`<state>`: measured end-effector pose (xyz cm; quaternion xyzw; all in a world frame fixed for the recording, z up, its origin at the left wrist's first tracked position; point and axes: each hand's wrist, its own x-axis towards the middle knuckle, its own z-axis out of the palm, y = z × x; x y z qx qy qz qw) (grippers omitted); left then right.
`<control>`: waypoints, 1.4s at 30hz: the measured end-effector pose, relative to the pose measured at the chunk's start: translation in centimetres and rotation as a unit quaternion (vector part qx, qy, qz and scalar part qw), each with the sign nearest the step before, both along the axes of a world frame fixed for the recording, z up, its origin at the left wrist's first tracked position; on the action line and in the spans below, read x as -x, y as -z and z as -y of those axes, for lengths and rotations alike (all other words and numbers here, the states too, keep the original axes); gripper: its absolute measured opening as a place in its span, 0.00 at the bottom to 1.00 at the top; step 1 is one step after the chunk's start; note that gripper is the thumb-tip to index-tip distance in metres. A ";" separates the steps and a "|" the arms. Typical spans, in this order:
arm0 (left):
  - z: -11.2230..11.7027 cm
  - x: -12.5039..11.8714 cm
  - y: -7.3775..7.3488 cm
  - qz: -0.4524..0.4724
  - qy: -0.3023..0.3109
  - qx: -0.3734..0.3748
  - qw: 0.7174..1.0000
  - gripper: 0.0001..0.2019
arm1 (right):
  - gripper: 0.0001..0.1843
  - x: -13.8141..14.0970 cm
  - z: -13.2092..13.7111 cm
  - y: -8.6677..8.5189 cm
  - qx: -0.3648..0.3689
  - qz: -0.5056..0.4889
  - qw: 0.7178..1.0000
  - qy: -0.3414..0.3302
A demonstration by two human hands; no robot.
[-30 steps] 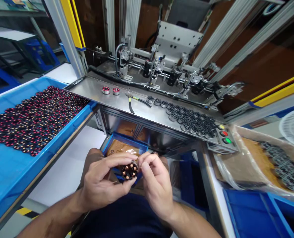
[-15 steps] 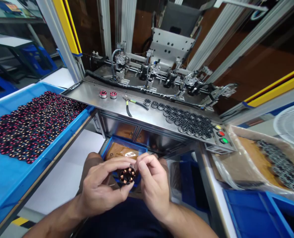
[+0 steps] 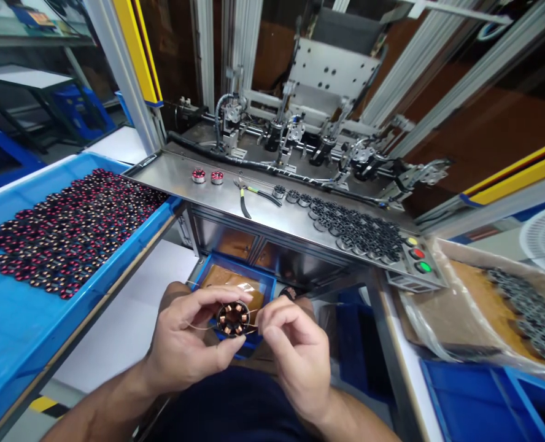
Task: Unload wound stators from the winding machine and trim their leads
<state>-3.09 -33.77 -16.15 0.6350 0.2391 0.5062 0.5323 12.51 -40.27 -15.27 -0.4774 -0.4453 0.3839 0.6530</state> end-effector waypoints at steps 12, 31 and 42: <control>0.2 0.0 0.6 -0.023 0.019 -0.051 0.998 0.29 | 0.06 -0.4 0.2 -0.5 -0.032 0.058 0.998 0.004; 0.5 -0.7 -0.6 -0.011 0.060 -0.029 0.998 0.29 | 0.06 -1.0 0.4 -0.4 -0.132 0.145 0.981 0.015; 0.3 -0.7 -0.6 -0.030 0.041 -0.067 0.996 0.29 | 0.18 -1.2 0.2 -1.1 -0.164 0.199 0.966 0.002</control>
